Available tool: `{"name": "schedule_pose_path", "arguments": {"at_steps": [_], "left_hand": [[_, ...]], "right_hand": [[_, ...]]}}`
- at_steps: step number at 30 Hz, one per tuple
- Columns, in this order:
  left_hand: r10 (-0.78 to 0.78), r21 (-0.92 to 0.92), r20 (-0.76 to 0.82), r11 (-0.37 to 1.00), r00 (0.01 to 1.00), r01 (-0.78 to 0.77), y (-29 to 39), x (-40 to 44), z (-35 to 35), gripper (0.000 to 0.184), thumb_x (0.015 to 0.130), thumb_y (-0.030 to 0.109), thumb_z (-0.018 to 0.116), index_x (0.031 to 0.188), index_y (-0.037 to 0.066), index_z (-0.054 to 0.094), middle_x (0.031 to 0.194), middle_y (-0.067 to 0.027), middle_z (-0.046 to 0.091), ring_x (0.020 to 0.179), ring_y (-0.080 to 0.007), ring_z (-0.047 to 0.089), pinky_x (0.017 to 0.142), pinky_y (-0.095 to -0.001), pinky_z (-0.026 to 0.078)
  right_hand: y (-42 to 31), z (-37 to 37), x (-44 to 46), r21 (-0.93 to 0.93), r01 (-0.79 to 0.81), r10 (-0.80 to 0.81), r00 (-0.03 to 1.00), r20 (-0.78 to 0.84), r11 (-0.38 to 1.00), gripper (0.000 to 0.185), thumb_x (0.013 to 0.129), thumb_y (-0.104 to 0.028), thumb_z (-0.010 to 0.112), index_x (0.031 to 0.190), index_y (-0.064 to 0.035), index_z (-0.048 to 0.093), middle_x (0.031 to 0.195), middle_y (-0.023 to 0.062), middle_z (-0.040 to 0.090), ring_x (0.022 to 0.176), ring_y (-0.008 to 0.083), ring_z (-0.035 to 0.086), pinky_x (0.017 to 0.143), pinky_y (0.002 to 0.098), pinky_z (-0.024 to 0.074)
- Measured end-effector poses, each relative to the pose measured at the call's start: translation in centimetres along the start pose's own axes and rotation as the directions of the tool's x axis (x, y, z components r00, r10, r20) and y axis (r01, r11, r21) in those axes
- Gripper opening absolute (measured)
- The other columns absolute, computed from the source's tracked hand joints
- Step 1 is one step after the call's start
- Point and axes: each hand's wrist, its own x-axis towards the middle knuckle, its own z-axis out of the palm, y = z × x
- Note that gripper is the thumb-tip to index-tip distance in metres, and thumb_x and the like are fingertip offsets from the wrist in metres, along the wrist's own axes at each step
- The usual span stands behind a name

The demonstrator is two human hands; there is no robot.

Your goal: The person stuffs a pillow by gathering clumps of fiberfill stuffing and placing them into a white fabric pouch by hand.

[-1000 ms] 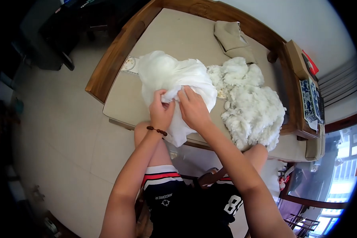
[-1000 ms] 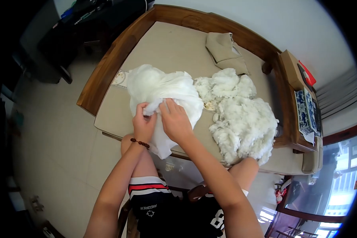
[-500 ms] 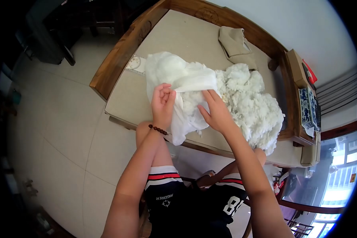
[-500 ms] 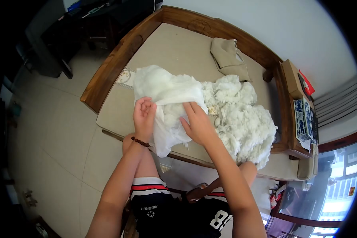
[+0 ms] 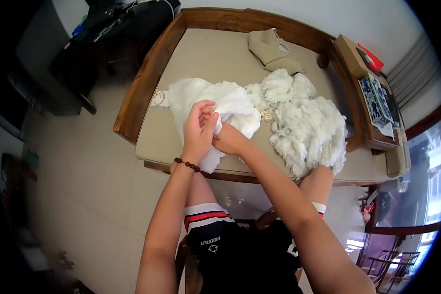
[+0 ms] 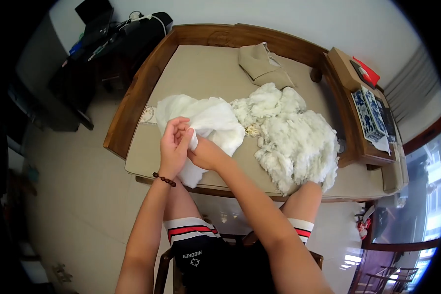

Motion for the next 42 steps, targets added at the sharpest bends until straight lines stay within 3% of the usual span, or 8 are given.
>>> {"name": "schedule_pose_path", "arguments": {"at_steps": [3,8,11,17,24,30,35,42], "left_hand": [[-0.029,0.255,0.008,0.967,1.0,0.026,-2.2,-1.2,-1.2,0.022,0.1,0.004,0.065,0.122,0.003,0.062,0.092,0.0001,0.062,0.079,-0.0064,0.056,0.073,-0.023,0.05],[-0.074,0.317,-0.106,0.943,0.992,0.104,-8.9,-4.1,-2.7,0.019,0.101,0.007,0.066,0.12,0.004,0.065,0.092,-0.0002,0.063,0.077,-0.0071,0.056,0.071,-0.0226,0.049],[-0.057,0.236,-0.184,0.967,0.981,0.1,-10.9,-3.9,-2.0,0.021,0.102,0.007,0.065,0.122,0.002,0.062,0.097,-0.0022,0.064,0.082,-0.0081,0.059,0.075,-0.0238,0.05],[-0.103,0.164,-0.212,0.976,0.972,0.14,-11.4,-4.9,-1.1,0.02,0.101,0.003,0.065,0.121,0.002,0.06,0.098,-0.0007,0.064,0.085,-0.0058,0.059,0.078,-0.0205,0.049],[-0.117,0.136,-0.188,0.98,0.975,0.144,-11.8,-6.0,-0.3,0.022,0.102,0.003,0.064,0.123,0.001,0.059,0.099,-0.0029,0.064,0.082,-0.0064,0.06,0.073,-0.0204,0.049],[-0.112,0.121,-0.174,0.984,0.978,0.134,-11.7,-6.1,0.1,0.021,0.102,0.003,0.065,0.122,0.001,0.061,0.097,-0.0006,0.064,0.082,-0.0044,0.058,0.071,-0.0189,0.048],[-0.103,0.093,-0.164,0.988,0.981,0.119,-10.9,-6.2,0.4,0.02,0.101,0.004,0.067,0.12,0.001,0.062,0.095,0.0015,0.063,0.08,-0.003,0.055,0.07,-0.0178,0.046],[-0.1,0.111,-0.139,0.987,0.985,0.116,-10.2,-7.0,0.1,0.019,0.101,0.004,0.067,0.119,0.001,0.063,0.094,0.0026,0.061,0.08,-0.0028,0.054,0.071,-0.0181,0.046]], "right_hand": [[-2.9,-3.9,-4.1,-0.126,-0.037,0.044,0.998,0.049,0.991,0.031,0.089,-0.006,0.065,0.119,-0.0006,0.065,0.113,0.0223,0.071,0.103,0.0428,0.067,0.091,0.0507,0.0543],[0.7,-3.9,-15.7,0.217,-0.501,0.545,0.755,-0.365,0.838,0.02,0.086,-0.006,0.067,0.103,-0.0005,0.077,0.094,0.0187,0.075,0.083,0.04,0.072,0.082,0.0468,0.0589],[2.7,-2.8,-18.9,-0.212,-0.56,0.545,0.828,-0.13,0.801,0.024,0.085,-0.006,0.071,0.108,-0.0011,0.075,0.104,0.0182,0.073,0.097,0.0409,0.07,0.09,0.0479,0.0568],[4.0,0.1,-17.2,-0.26,-0.418,0.393,0.908,-0.144,0.871,0.032,0.086,-0.012,0.073,0.117,-0.0019,0.068,0.131,0.0206,0.06,0.118,0.0414,0.062,0.095,0.0528,0.053],[6.2,1.0,-16.6,-0.291,-0.377,0.355,0.926,-0.127,0.88,0.023,0.088,-0.005,0.069,0.111,-0.0029,0.07,0.121,0.0218,0.063,0.105,0.0449,0.065,0.09,0.0524,0.0547],[6.6,0.8,-19.1,-0.132,-0.399,0.365,0.904,-0.224,0.907,0.02,0.086,0.0,0.072,0.106,-0.0013,0.073,0.096,0.0194,0.071,0.09,0.0389,0.07,0.08,0.0414,0.057],[3.9,-0.9,-20.4,0.396,-0.588,0.71,0.586,-0.391,0.705,0.011,0.09,-0.006,0.078,0.098,-0.0002,0.076,0.09,0.0083,0.075,0.078,0.0154,0.071,0.072,0.03,0.0567],[0.2,0.1,-12.9,0.497,-0.319,0.552,0.707,-0.442,0.807,0.011,0.091,0.0,0.075,0.101,0.0053,0.074,0.092,0.0094,0.076,0.083,0.0123,0.072,0.076,0.0281,0.0591]]}}
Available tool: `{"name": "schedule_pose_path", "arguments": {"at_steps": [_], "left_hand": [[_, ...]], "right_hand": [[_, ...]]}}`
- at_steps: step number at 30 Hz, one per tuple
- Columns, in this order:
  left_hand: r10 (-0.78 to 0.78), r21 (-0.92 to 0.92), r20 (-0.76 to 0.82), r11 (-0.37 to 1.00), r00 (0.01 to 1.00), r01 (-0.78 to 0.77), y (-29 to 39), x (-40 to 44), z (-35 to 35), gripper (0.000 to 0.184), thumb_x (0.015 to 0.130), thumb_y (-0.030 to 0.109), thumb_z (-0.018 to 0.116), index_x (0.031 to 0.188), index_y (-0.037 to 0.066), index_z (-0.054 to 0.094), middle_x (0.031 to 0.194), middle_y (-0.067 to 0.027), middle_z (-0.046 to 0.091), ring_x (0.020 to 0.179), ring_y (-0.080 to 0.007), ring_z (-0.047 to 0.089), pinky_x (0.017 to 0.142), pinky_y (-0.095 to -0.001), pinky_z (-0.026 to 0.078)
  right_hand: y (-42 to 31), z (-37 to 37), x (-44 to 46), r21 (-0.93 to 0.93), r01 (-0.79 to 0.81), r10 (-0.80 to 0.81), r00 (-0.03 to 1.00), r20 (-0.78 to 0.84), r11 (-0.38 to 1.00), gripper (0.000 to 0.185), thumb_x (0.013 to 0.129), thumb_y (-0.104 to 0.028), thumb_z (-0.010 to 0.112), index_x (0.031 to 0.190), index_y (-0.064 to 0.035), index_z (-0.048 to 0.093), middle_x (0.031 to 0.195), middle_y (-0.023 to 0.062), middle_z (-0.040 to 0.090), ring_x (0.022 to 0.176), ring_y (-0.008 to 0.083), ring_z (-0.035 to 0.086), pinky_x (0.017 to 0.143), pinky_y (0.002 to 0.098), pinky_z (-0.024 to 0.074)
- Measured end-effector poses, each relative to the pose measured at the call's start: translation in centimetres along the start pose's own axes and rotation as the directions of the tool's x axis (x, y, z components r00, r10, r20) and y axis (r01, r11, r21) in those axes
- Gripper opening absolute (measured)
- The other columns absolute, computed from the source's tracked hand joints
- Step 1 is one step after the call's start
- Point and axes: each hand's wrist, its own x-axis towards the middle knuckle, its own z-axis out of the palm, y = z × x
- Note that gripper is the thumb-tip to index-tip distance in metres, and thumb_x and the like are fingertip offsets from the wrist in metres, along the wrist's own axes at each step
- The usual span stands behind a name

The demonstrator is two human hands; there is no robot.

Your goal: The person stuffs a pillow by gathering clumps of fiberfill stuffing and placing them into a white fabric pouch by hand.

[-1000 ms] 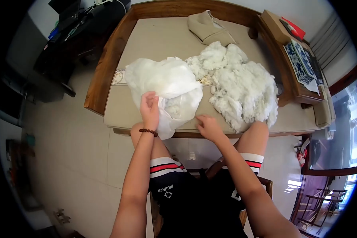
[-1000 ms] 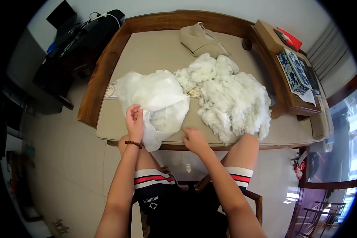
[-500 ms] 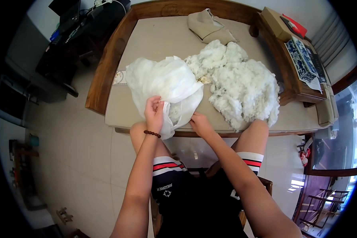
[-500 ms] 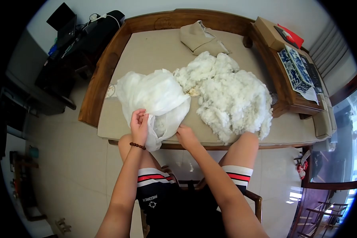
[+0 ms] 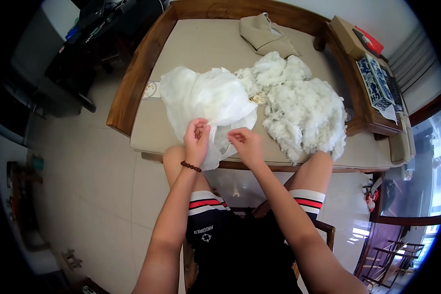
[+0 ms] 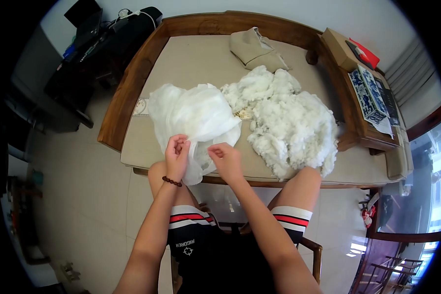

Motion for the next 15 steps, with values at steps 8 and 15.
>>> {"name": "schedule_pose_path", "arguments": {"at_steps": [8,15], "left_hand": [[0.028,0.066,0.037,0.997,0.999,-0.031,0.3,-0.7,0.2,0.018,0.101,0.005,0.067,0.117,0.0,0.063,0.096,0.0013,0.063,0.081,-0.0044,0.056,0.074,-0.0198,0.048],[0.035,0.066,0.032,0.997,0.999,-0.037,0.7,-0.7,0.2,0.018,0.1,0.005,0.068,0.117,0.001,0.063,0.097,0.0001,0.064,0.083,-0.0055,0.058,0.076,-0.0207,0.049]], "right_hand": [[1.7,-4.6,-0.8,-0.149,-0.046,0.047,0.999,0.0,0.988,0.018,0.094,0.009,0.063,0.109,0.0066,0.073,0.103,0.0132,0.078,0.096,0.0177,0.076,0.087,0.0304,0.0599],[1.1,-1.7,-0.6,-0.089,0.131,-0.126,0.99,0.066,0.987,0.02,0.094,0.009,0.064,0.111,0.0033,0.073,0.1,0.0114,0.077,0.095,0.0162,0.074,0.086,0.0288,0.0591]]}}
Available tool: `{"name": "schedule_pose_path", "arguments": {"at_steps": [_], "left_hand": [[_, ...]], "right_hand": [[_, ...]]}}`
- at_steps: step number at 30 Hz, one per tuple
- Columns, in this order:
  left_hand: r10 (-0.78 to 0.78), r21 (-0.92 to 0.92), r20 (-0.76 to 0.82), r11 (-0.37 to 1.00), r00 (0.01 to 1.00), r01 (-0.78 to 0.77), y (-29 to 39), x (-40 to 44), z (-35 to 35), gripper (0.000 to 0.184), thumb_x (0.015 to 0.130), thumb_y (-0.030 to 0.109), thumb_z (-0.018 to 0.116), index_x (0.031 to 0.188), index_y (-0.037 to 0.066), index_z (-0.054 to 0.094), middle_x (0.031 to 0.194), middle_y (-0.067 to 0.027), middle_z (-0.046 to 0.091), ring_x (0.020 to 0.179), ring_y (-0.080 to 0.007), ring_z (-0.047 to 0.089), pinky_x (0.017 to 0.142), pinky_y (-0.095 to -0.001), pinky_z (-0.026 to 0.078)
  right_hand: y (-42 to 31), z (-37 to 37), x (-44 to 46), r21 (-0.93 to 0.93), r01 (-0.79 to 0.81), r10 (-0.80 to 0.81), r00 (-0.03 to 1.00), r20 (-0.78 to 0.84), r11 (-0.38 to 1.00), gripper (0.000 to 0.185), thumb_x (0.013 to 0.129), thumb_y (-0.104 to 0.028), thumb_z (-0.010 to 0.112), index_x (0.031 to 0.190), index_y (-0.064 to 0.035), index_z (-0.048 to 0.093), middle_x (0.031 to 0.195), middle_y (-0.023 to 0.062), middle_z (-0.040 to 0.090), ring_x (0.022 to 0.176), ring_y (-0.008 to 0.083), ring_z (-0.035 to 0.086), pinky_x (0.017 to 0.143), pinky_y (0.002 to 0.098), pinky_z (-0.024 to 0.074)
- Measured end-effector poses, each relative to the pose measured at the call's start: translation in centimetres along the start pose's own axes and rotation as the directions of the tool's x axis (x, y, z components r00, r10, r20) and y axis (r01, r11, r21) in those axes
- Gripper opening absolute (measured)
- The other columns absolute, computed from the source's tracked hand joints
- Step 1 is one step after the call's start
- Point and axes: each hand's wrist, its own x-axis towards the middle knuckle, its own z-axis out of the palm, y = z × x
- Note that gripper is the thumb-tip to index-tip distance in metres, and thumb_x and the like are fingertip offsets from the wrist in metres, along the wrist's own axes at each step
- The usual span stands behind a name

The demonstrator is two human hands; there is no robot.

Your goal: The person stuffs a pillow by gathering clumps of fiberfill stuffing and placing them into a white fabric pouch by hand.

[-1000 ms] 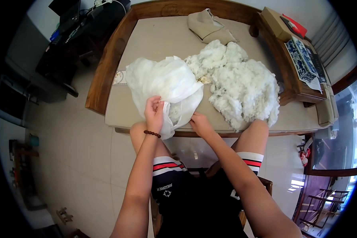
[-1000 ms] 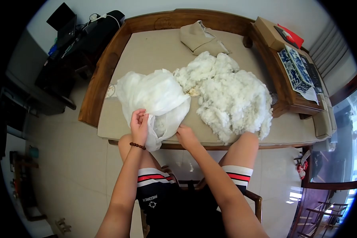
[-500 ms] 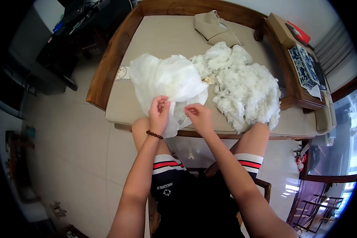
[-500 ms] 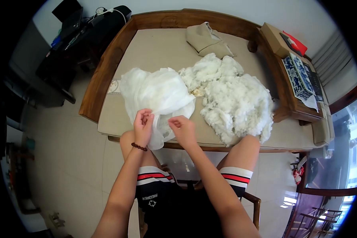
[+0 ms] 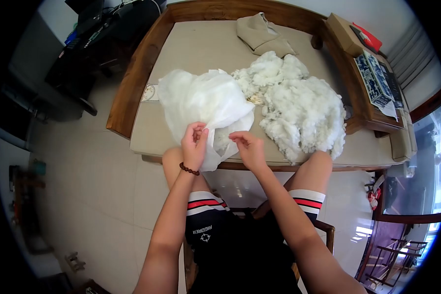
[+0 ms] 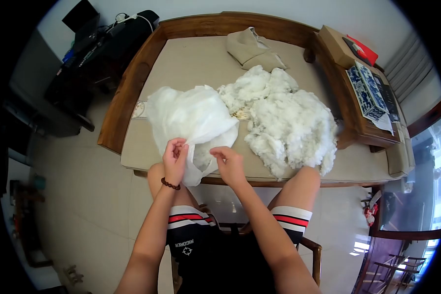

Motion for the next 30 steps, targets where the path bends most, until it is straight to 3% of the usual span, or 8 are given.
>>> {"name": "schedule_pose_path", "arguments": {"at_steps": [2,5,7,11,13,23,28,30], "left_hand": [[0.015,0.002,-0.023,1.0,1.0,-0.015,0.1,-0.2,-0.3,0.018,0.101,0.005,0.068,0.117,0.001,0.063,0.097,-0.0001,0.064,0.083,-0.0056,0.059,0.077,-0.0208,0.049],[-0.009,-0.024,-0.059,1.0,0.998,0.008,0.3,0.0,-0.4,0.018,0.101,0.005,0.068,0.117,0.0,0.063,0.098,-0.0005,0.064,0.083,-0.0058,0.059,0.077,-0.0211,0.05],[0.0,-0.023,-0.041,1.0,0.999,-0.001,0.1,0.1,-0.4,0.018,0.1,0.005,0.068,0.117,0.0,0.063,0.098,-0.0006,0.065,0.083,-0.006,0.059,0.077,-0.0214,0.05],[-0.01,-0.013,-0.015,1.0,1.0,0.01,0.1,0.0,-0.3,0.018,0.1,0.005,0.068,0.117,0.0,0.063,0.096,-0.0004,0.065,0.083,-0.0061,0.059,0.077,-0.0218,0.051],[-0.032,-0.029,-0.025,0.999,0.999,0.031,0.2,0.0,-0.3,0.018,0.1,0.005,0.068,0.117,0.0,0.063,0.096,-0.0002,0.065,0.083,-0.006,0.059,0.077,-0.0219,0.051],[0.0,-0.005,-0.039,1.0,0.999,-0.001,0.0,0.4,-0.2,0.016,0.099,0.003,0.068,0.115,0.0,0.065,0.094,-0.0009,0.066,0.081,-0.0057,0.059,0.075,-0.0217,0.051],[0.022,0.03,-0.046,0.999,0.999,-0.021,0.5,0.0,-0.1,0.018,0.099,0.006,0.069,0.115,0.001,0.065,0.093,-0.0021,0.068,0.08,-0.0077,0.06,0.074,-0.0241,0.052],[0.043,0.056,-0.029,0.998,0.999,-0.041,0.7,0.2,0.0,0.019,0.097,0.007,0.071,0.115,0.001,0.065,0.092,-0.0027,0.068,0.08,-0.0088,0.06,0.074,-0.0255,0.051]], "right_hand": [[0.8,0.5,-0.1,0.005,-0.004,0.004,0.997,-0.08,1.0,0.021,0.093,0.008,0.066,0.112,0.0026,0.073,0.1,0.01,0.076,0.094,0.0151,0.073,0.085,0.0283,0.0589],[0.0,-0.2,0.0,-0.101,-0.182,0.156,0.963,-0.22,0.978,0.025,0.088,0.003,0.074,0.113,0.0002,0.073,0.099,0.0087,0.074,0.083,0.015,0.07,0.076,0.0292,0.0575],[-1.1,-0.5,0.0,-0.361,0.05,-0.098,0.988,-0.117,0.931,0.032,0.081,-0.001,0.081,0.113,-0.0021,0.074,0.097,0.0087,0.069,0.072,0.0194,0.064,0.069,0.0337,0.055],[-0.6,0.3,0.6,-0.506,0.142,-0.2,0.978,-0.06,0.851,0.034,0.077,-0.003,0.083,0.11,-0.0036,0.074,0.095,0.0109,0.066,0.068,0.0245,0.062,0.067,0.0377,0.0528],[1.5,0.1,0.9,-0.572,0.183,-0.211,0.977,0.018,0.799,0.026,0.082,-0.006,0.082,0.106,-0.0021,0.072,0.09,0.0141,0.062,0.076,0.0337,0.064,0.073,0.0415,0.0549],[-3.7,2.6,2.3,-0.323,0.081,-0.131,0.982,-0.136,0.943,0.013,0.083,-0.006,0.081,0.092,-0.0002,0.074,0.09,0.0142,0.071,0.072,0.0302,0.069,0.067,0.0388,0.0551],[-3.0,3.4,3.0,-0.351,0.191,-0.116,0.967,0.225,0.917,0.029,0.082,-0.007,0.081,0.109,0.0013,0.072,0.1,0.0144,0.073,0.076,0.0277,0.07,0.072,0.0374,0.0573],[-3.9,0.8,2.2,-0.334,0.223,-0.167,0.968,0.188,0.916,0.033,0.082,-0.008,0.08,0.113,0.0004,0.071,0.103,0.0151,0.073,0.078,0.0278,0.07,0.072,0.0375,0.0575]]}}
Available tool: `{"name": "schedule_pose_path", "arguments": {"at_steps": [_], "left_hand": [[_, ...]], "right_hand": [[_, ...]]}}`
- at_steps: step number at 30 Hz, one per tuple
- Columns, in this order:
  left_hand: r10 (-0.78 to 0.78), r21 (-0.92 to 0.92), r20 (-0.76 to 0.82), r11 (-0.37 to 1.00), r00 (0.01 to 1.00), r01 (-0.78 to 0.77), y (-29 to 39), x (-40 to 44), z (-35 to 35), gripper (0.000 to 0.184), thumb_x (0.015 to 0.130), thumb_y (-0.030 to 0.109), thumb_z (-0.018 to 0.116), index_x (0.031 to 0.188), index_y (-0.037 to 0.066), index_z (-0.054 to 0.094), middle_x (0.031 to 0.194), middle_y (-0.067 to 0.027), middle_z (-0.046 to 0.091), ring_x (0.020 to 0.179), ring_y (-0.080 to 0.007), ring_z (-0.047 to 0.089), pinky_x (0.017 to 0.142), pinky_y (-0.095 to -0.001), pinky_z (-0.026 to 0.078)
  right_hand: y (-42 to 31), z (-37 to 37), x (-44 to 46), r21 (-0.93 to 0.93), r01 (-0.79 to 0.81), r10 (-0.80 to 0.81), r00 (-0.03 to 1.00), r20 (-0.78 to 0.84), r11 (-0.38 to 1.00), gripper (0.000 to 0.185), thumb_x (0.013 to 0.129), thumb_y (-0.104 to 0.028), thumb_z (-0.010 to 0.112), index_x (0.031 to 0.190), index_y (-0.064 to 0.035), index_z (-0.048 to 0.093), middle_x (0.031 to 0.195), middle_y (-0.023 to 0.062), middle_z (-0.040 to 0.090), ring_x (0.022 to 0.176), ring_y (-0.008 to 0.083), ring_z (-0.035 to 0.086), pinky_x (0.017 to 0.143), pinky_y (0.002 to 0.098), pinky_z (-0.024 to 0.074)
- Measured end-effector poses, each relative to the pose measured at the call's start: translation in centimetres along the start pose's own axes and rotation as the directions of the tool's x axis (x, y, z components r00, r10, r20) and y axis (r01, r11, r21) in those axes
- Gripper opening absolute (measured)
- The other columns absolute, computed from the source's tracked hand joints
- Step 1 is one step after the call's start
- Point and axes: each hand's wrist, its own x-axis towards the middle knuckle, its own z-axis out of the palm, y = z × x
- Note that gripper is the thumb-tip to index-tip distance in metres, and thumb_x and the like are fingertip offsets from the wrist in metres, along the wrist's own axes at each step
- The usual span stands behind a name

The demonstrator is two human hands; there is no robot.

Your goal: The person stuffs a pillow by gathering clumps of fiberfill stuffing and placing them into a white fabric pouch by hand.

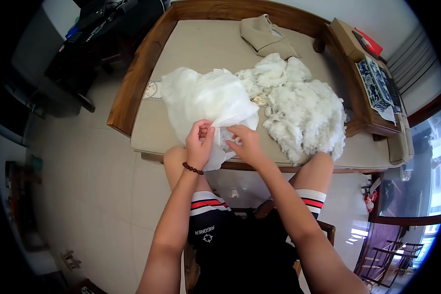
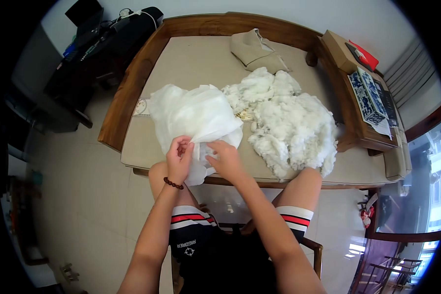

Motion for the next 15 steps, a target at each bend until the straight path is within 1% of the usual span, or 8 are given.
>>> {"name": "schedule_pose_path", "arguments": {"at_steps": [3,5,7,8,12,13,14,15], "left_hand": [[0.064,0.134,0.038,0.989,0.997,-0.068,1.5,-0.5,0.1,0.023,0.093,0.007,0.075,0.113,0.002,0.066,0.089,-0.0039,0.066,0.078,-0.0127,0.06,0.073,-0.0288,0.05],[0.118,0.224,0.088,0.965,0.989,-0.135,3.8,-0.5,1.2,0.025,0.09,0.006,0.078,0.112,0.002,0.066,0.085,-0.0045,0.064,0.077,-0.0155,0.059,0.072,-0.0307,0.05],[0.317,0.361,0.153,0.864,0.936,-0.352,6.4,-1.0,2.2,0.025,0.084,0.006,0.081,0.105,0.003,0.067,0.081,-0.0069,0.059,0.074,-0.0234,0.057,0.07,-0.0343,0.048],[0.381,0.343,0.171,0.841,0.908,-0.418,6.7,-1.5,3.2,0.023,0.082,0.007,0.081,0.098,0.004,0.066,0.08,-0.0089,0.057,0.072,-0.0279,0.056,0.069,-0.0358,0.047],[0.428,0.278,0.331,0.808,0.841,-0.52,6.9,-5.4,8.7,0.021,0.082,0.008,0.081,0.096,0.004,0.066,0.083,-0.0112,0.058,0.072,-0.028,0.058,0.067,-0.036,0.049],[0.314,0.239,0.385,0.874,0.868,-0.422,6.6,-6.8,10.4,0.023,0.083,0.01,0.081,0.099,0.004,0.066,0.084,-0.0113,0.059,0.072,-0.0265,0.06,0.067,-0.0356,0.05],[0.198,0.208,0.439,0.927,0.876,-0.313,6.2,-8.1,12.0,0.024,0.084,0.011,0.081,0.102,0.004,0.066,0.085,-0.0114,0.061,0.072,-0.025,0.061,0.067,-0.0353,0.052],[0.195,0.206,0.45,0.927,0.871,-0.314,5.5,-9.4,13.6,0.024,0.084,0.011,0.081,0.102,0.004,0.066,0.085,-0.0114,0.061,0.072,-0.025,0.061,0.067,-0.0353,0.052]], "right_hand": [[2.1,-5.6,-3.1,-0.087,-0.013,-0.001,0.989,-0.149,0.996,0.026,0.085,-0.008,0.078,0.11,-0.0014,0.073,0.098,0.0149,0.074,0.078,0.0257,0.072,0.072,0.0371,0.0578],[6.0,-11.5,-7.4,-0.127,-0.303,0.232,0.889,-0.395,0.945,0.017,0.087,-0.008,0.076,0.103,-0.0023,0.076,0.091,0.0132,0.075,0.073,0.0224,0.072,0.071,0.0362,0.0579],[7.5,-15.2,-10.3,-0.131,-0.506,0.393,0.785,-0.478,0.852,0.014,0.088,-0.012,0.076,0.097,-0.0014,0.077,0.086,0.0132,0.076,0.072,0.0207,0.073,0.071,0.0354,0.0585],[9.0,-16.4,-12.0,-0.124,-0.516,0.4,0.775,-0.489,0.848,0.014,0.088,-0.012,0.076,0.097,-0.0014,0.077,0.086,0.0132,0.076,0.072,0.0207,0.073,0.071,0.0354,0.0585],[13.7,-16.4,-15.7,-0.082,-0.608,0.534,0.747,-0.396,0.789,0.034,0.084,-0.023,0.083,0.106,0.0009,0.075,0.092,0.0154,0.077,0.077,0.0241,0.075,0.074,0.0357,0.0594],[13.5,-15.8,-15.8,-0.043,-0.597,0.538,0.749,-0.386,0.801,0.041,0.082,-0.026,0.085,0.109,0.0018,0.074,0.093,0.0158,0.077,0.079,0.0252,0.075,0.075,0.036,0.0597],[13.2,-15.6,-15.9,-0.136,-0.617,0.541,0.76,-0.36,0.776,0.049,0.078,-0.03,0.088,0.111,0.0026,0.072,0.093,0.0168,0.077,0.082,0.0258,0.076,0.075,0.0371,0.0597],[13.3,-15.2,-16.0,-0.129,-0.625,0.549,0.752,-0.366,0.77,0.049,0.078,-0.03,0.088,0.111,0.0026,0.072,0.093,0.0168,0.077,0.082,0.0258,0.076,0.075,0.0371,0.0597]]}}
